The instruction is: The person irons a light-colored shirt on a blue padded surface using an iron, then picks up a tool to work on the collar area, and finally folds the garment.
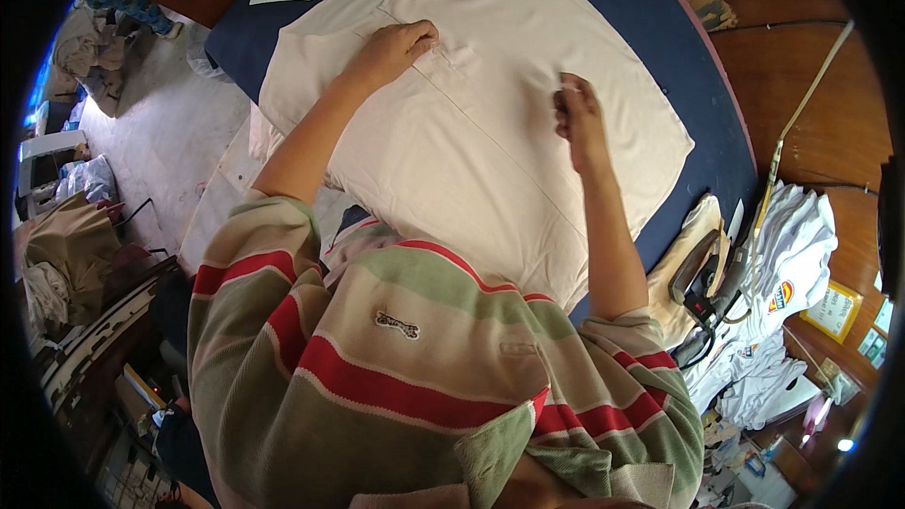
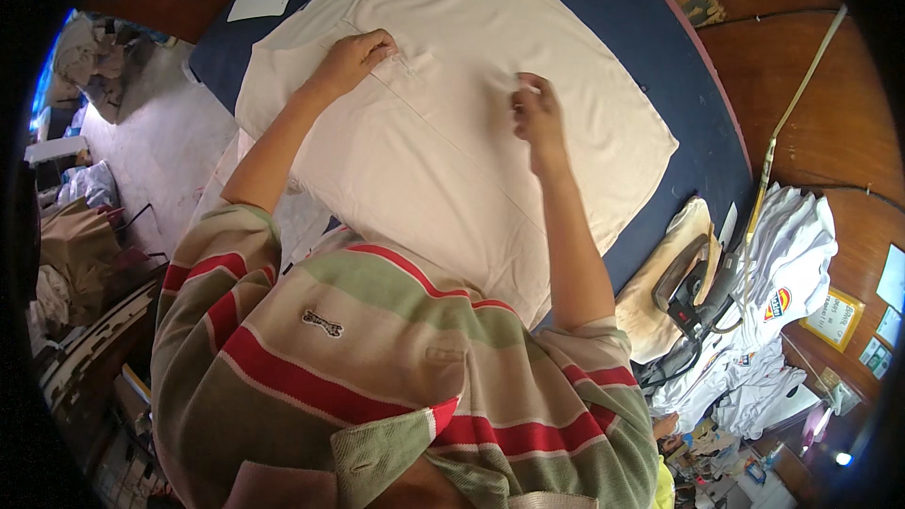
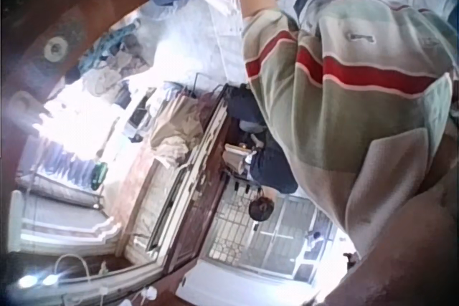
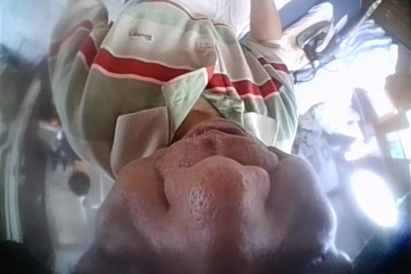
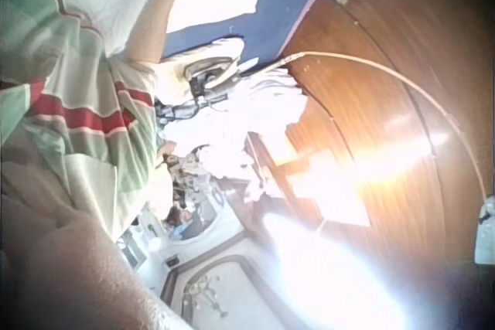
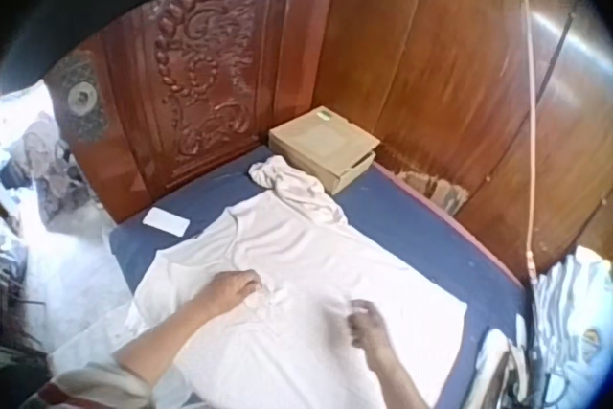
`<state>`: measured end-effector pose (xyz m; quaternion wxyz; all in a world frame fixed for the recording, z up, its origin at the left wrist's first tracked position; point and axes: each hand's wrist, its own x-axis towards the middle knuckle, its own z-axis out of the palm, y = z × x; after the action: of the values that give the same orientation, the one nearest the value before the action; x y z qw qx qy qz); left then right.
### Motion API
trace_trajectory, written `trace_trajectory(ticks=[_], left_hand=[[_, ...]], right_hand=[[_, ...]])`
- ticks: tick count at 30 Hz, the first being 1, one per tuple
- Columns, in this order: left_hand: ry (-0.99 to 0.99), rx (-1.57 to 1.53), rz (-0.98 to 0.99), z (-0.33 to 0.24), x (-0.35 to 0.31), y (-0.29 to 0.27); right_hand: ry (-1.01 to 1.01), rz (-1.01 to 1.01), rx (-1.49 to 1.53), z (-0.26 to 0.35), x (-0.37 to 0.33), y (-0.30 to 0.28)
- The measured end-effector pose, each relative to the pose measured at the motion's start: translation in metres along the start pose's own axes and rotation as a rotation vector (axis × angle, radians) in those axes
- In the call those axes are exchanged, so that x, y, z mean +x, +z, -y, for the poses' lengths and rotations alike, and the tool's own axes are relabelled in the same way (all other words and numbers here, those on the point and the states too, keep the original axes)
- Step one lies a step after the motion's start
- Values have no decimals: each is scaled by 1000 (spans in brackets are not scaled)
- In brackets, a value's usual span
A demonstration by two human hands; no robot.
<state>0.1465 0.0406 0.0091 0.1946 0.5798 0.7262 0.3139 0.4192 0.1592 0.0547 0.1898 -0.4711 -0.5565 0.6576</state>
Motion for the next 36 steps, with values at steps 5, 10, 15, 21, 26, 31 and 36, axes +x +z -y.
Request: trace_trajectory(ticks=[5, 10, 15, 21, 26, 31, 36], left_hand=[[-88, -332, 65, 10, 9, -3], [-144, -359, 118, -2, 10, -9], [-147, -373, 81, 5, 9, -5], [-166, -375, 86, 5, 10, -5], [-56, -287, -377, 6, 2, -7], [46, 183, -816, 0, -29, 14], [183, 319, -228, -37, -28, 30]], right_hand=[[-460, 129, -722, 0, 20, 67], [-453, 101, -970, 12, 31, 101], [-553, 97, -1036, 9, 40, 113], [-502, 125, -1010, 7, 46, 115], [-456, 16, -441, -1, 53, 87], [-152, -52, 161, 13, 38, 40], [-154, 25, 55, -3, 17, 34]])
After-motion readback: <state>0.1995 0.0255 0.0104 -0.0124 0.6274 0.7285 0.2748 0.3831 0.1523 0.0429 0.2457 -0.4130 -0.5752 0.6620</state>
